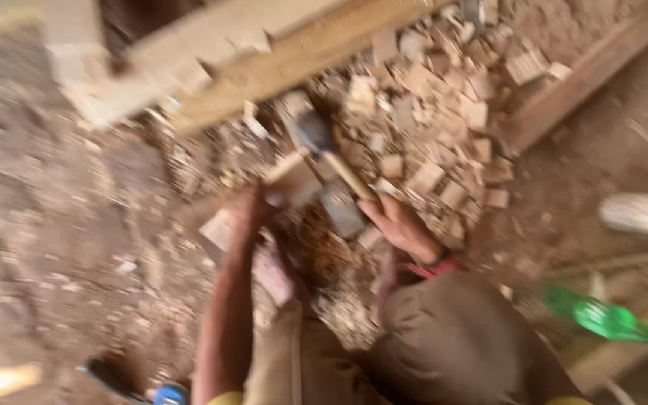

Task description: The person sits on the floor and repeatedly chops a small wooden block using a hand axe and a wooden mallet. The person holds the wood with one hand and strikes the axe with the mallet to split the wood into smaller pieces.

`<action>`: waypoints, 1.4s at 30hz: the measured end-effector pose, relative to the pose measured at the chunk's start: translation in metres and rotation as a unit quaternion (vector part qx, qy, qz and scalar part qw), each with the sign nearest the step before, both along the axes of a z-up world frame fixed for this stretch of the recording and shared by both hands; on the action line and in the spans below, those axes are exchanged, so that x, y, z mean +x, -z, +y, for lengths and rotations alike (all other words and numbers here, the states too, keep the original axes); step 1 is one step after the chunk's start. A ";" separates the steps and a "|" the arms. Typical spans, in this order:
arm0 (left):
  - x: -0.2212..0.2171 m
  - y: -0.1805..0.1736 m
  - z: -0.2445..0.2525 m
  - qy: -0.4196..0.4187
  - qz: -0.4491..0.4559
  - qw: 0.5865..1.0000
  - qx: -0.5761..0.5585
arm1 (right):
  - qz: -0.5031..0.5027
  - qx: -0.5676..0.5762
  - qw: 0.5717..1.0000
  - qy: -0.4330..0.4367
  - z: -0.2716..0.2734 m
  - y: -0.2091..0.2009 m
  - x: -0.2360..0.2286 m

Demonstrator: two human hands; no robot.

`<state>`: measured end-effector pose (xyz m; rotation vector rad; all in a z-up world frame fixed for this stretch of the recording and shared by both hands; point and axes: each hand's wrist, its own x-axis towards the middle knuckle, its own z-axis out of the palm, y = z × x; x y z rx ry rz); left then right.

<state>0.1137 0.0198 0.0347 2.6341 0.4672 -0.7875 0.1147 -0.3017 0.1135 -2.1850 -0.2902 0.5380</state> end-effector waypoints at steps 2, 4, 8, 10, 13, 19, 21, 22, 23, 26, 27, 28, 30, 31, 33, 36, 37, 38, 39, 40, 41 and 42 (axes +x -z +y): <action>0.005 -0.005 0.000 0.036 -0.006 0.999 0.024 | 0.072 0.101 0.990 0.066 -0.005 0.024 -0.002; -0.009 -0.005 -0.004 0.049 0.023 0.998 0.025 | 0.206 0.121 0.965 0.103 -0.020 0.038 -0.005; -0.009 0.003 -0.003 0.000 -0.039 0.999 0.004 | 0.218 0.027 0.970 0.104 -0.035 0.060 0.001; -0.004 0.008 0.003 -0.023 -0.051 0.998 -0.023 | 0.192 -0.058 0.979 0.048 -0.033 0.067 0.010; -0.010 0.028 0.001 -0.022 -0.007 0.999 -0.049 | 0.163 -0.111 0.980 0.006 -0.046 0.085 -0.003; 0.008 0.059 0.015 -0.016 0.006 0.996 -0.087 | 0.166 -0.109 0.980 -0.013 -0.072 0.131 0.006; 0.007 0.056 0.013 -0.019 0.036 0.995 -0.089 | 0.174 -0.117 0.978 -0.008 -0.078 0.133 0.006; 0.007 0.052 0.014 -0.013 0.013 0.996 -0.085 | 0.155 -0.102 0.982 -0.021 -0.080 0.132 0.008; 0.007 0.047 0.015 -0.005 -0.008 0.997 -0.082 | 0.138 -0.087 0.986 -0.033 -0.081 0.131 0.008; 0.007 0.026 0.021 0.005 0.004 0.998 -0.059 | 0.128 -0.082 0.987 -0.043 -0.080 0.128 0.011; 0.007 0.018 0.024 0.009 0.021 0.999 -0.049 | 0.132 -0.086 0.987 -0.040 -0.079 0.129 0.008; 0.007 0.011 0.025 0.014 0.020 0.999 -0.045 | 0.133 -0.086 0.986 -0.043 -0.078 0.129 0.006; 0.010 -0.001 0.026 0.022 0.016 0.999 -0.036 | 0.130 -0.086 0.987 -0.049 -0.080 0.129 0.013; 0.010 -0.004 0.028 0.013 0.030 0.999 -0.041 | 0.136 -0.094 0.985 -0.042 -0.080 0.130 0.014; 0.011 -0.005 0.031 -0.004 0.059 0.997 -0.053 | 0.149 -0.110 0.982 -0.027 -0.080 0.133 0.014; 0.009 0.009 0.034 -0.014 0.071 0.996 -0.057 | 0.128 -0.079 0.988 -0.035 -0.082 0.138 0.012; 0.011 0.016 0.035 -0.013 0.055 0.996 -0.063 | 0.110 -0.065 0.991 -0.041 -0.082 0.140 0.010; 0.012 0.023 0.035 -0.012 0.038 0.997 -0.068 | 0.092 -0.052 0.993 -0.046 -0.082 0.142 0.008; 0.010 0.031 0.036 -0.017 0.021 0.997 -0.075 | 0.073 -0.039 0.995 -0.057 -0.081 0.144 0.010; 0.010 0.038 0.035 -0.023 0.012 0.995 -0.093 | -0.042 -0.058 0.990 -0.125 -0.080 0.146 0.011; 0.012 0.043 0.037 -0.029 0.001 0.994 -0.108 | -0.158 -0.074 0.966 -0.191 -0.075 0.150 0.015; 0.011 0.046 0.037 -0.036 -0.010 0.992 -0.124 | -0.272 -0.090 0.924 -0.253 -0.073 0.152 0.016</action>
